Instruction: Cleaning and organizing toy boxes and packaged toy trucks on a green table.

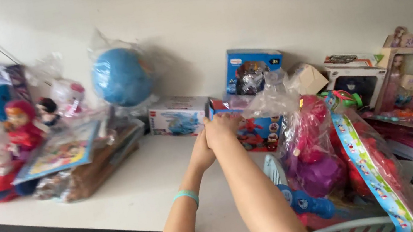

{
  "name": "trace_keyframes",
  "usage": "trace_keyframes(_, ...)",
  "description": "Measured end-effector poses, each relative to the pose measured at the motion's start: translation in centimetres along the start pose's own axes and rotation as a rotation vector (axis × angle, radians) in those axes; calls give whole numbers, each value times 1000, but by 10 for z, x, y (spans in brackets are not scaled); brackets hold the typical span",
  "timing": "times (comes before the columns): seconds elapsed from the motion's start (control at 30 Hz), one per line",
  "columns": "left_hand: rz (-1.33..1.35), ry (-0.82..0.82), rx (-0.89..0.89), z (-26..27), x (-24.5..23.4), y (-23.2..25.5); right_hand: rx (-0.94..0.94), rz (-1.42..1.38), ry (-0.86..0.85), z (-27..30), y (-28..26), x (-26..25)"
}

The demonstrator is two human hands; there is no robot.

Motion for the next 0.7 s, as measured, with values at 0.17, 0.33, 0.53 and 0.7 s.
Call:
trace_keyframes(0.17, -194, -48, -175, 29, -56, 42, -192, -92, -68, 60, -20, -35)
trace_keyframes(0.33, -231, 56, -66, 62, -109, 147, -429, -256, 143, 176, -16, -91)
trace_keyframes(0.53, -326, 36, -129, 129, -92, 351, -650, -358, 585, 351, 50, -94)
trace_keyframes(0.7, -176, 0, -98, 183, -44, 464, -676, -480, 563, 483, 114, -88)
Point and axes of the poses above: each hand's wrist, its own z-axis away from the middle knuckle, its own x-axis out of the palm, y = z × x, the point moved 2 cm from there along -z, towards the middle knuckle, and after that the axes turned 10 degrees about -y, right-handed, at the moved point
